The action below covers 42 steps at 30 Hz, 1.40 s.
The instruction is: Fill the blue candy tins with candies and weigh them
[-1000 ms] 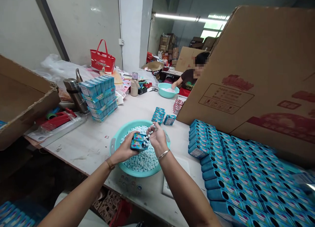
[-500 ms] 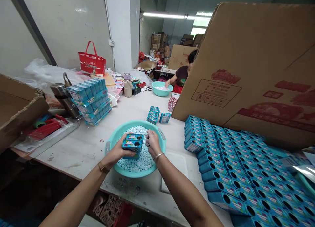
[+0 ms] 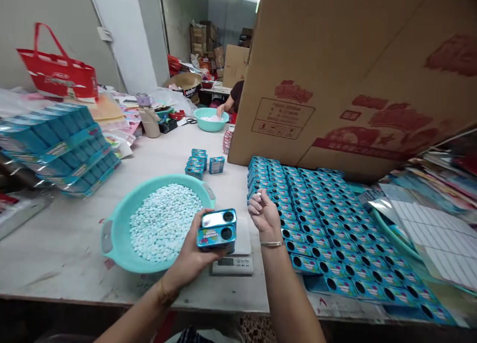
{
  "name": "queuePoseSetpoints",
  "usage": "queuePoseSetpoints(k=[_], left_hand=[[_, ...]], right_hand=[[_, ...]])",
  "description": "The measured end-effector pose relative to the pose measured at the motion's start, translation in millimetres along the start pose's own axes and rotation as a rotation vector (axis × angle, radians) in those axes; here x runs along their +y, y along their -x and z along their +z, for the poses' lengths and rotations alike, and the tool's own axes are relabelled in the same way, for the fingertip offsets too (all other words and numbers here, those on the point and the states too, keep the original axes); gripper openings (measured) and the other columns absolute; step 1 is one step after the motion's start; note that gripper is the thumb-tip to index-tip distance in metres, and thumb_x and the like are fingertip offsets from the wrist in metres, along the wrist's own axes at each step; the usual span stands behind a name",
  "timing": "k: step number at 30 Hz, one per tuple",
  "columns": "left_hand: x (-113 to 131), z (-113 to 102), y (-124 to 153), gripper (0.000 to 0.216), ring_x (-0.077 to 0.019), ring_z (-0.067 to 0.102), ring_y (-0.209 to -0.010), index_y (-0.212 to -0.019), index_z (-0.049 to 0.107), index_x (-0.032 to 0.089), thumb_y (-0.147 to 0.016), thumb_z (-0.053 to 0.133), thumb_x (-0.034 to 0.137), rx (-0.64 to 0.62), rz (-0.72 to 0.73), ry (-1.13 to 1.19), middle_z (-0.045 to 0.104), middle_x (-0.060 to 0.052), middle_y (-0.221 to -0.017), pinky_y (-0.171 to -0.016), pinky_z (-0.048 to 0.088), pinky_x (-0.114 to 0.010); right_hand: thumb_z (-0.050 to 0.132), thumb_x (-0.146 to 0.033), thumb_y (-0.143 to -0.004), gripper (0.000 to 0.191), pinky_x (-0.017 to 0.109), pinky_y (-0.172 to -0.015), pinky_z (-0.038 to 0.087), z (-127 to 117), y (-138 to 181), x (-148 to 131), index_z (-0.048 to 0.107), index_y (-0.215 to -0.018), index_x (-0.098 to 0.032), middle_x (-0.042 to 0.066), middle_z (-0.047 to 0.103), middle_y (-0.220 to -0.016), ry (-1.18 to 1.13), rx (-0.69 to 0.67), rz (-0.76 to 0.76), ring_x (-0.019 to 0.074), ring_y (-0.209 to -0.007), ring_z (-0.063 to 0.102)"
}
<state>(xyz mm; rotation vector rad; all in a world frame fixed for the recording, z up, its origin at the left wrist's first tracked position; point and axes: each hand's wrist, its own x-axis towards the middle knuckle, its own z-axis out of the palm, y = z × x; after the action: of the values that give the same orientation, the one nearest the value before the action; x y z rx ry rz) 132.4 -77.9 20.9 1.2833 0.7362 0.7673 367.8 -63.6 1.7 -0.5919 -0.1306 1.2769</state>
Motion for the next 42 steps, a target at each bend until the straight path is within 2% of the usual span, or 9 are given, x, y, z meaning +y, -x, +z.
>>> queuePoseSetpoints(k=[5, 11, 14, 18, 21, 28, 31, 34, 42], left_hand=[[-55, 37, -26, 0.075, -0.0246, 0.061, -0.108, -0.13, 0.038, 0.025, -0.066, 0.078, 0.021, -0.004, 0.012, -0.104, 0.056, -0.007, -0.123, -0.099, 0.048, -0.04], [-81, 27, -37, 0.086, -0.0286, 0.05, -0.129, -0.146, 0.032, 0.024, -0.072, 0.075, 0.023, -0.068, 0.079, -0.289, 0.047, -0.011, -0.143, -0.112, 0.036, -0.045], [-86, 21, -32, 0.089, -0.0293, 0.039, -0.139, -0.151, 0.027, 0.027, -0.076, 0.075, 0.028, -0.082, 0.078, -0.315, 0.038, -0.01, -0.153, -0.118, 0.027, -0.046], [-88, 13, -7, 0.07, -0.0281, 0.028, -0.145, -0.145, 0.043, 0.027, -0.081, 0.071, 0.029, -0.087, 0.106, -0.353, 0.034, -0.008, -0.156, -0.12, 0.019, -0.046], [-87, 0, 27, 0.057, -0.0265, 0.028, -0.145, -0.138, 0.051, 0.03, -0.084, 0.068, 0.026, -0.064, 0.116, -0.354, 0.031, -0.007, -0.158, -0.12, 0.023, -0.043], [-110, -39, 92, 0.045, -0.0255, 0.055, -0.126, -0.125, 0.06, 0.028, -0.081, 0.071, 0.025, 0.161, 0.044, -0.462, 0.061, -0.008, -0.13, -0.107, 0.046, -0.04], [-123, -42, 93, 0.043, -0.0248, 0.062, -0.117, -0.12, 0.063, 0.026, -0.079, 0.073, 0.027, 0.225, 0.008, -0.444, 0.065, -0.007, -0.125, -0.101, 0.051, -0.038], [-129, -38, 87, 0.042, -0.0247, 0.066, -0.11, -0.118, 0.065, 0.024, -0.077, 0.074, 0.03, 0.275, -0.007, -0.35, 0.068, -0.007, -0.121, -0.098, 0.054, -0.037], [-137, -36, 79, 0.047, -0.0257, 0.068, -0.108, -0.12, 0.063, 0.019, -0.078, 0.073, 0.036, 0.308, -0.066, -0.334, 0.069, -0.01, -0.12, -0.097, 0.055, -0.038]], right_hand=[[0.05, -0.028, -0.096, 0.015, 0.013, -0.034, 0.024, -55, 16, -7, 0.053, -0.083, -0.02, -0.007, 0.041, -0.061, -0.086, 0.079, 0.005, 0.0034, -0.039, 0.03], [0.049, -0.027, -0.097, 0.016, 0.013, -0.036, 0.027, -80, 22, -9, 0.053, -0.083, -0.019, -0.007, 0.043, -0.061, -0.198, 0.087, 0.033, 0.0034, -0.04, 0.035], [0.051, -0.026, -0.096, 0.016, 0.013, -0.037, 0.028, -80, 22, -8, 0.053, -0.082, -0.019, -0.006, 0.044, -0.062, -0.216, 0.091, 0.055, 0.0033, -0.041, 0.036], [0.044, -0.026, -0.099, 0.021, 0.013, -0.037, 0.028, -76, 25, -9, 0.052, -0.081, -0.019, -0.006, 0.044, -0.062, -0.228, 0.097, 0.071, 0.0038, -0.041, 0.036], [0.041, -0.025, -0.099, 0.024, 0.014, -0.037, 0.03, -73, 30, -13, 0.052, -0.079, -0.019, -0.006, 0.043, -0.061, -0.24, 0.114, 0.062, 0.0046, -0.042, 0.036], [0.032, -0.03, -0.099, 0.035, 0.016, -0.044, 0.04, -67, 41, -11, 0.05, -0.072, -0.019, -0.002, 0.048, -0.065, -0.215, 0.271, -0.015, 0.0075, -0.051, 0.046], [0.03, -0.029, -0.1, 0.037, 0.018, -0.05, 0.046, -60, 42, -7, 0.049, -0.07, -0.018, 0.001, 0.054, -0.072, -0.163, 0.337, -0.055, 0.0091, -0.059, 0.052], [0.03, -0.029, -0.1, 0.037, 0.019, -0.051, 0.046, -53, 43, -3, 0.049, -0.07, -0.018, 0.001, 0.053, -0.072, -0.135, 0.31, -0.08, 0.0092, -0.059, 0.051], [0.032, -0.028, -0.1, 0.031, 0.016, -0.041, 0.032, -45, 44, 2, 0.05, -0.076, -0.019, -0.006, 0.037, -0.058, -0.167, 0.171, -0.016, 0.0066, -0.044, 0.036]])
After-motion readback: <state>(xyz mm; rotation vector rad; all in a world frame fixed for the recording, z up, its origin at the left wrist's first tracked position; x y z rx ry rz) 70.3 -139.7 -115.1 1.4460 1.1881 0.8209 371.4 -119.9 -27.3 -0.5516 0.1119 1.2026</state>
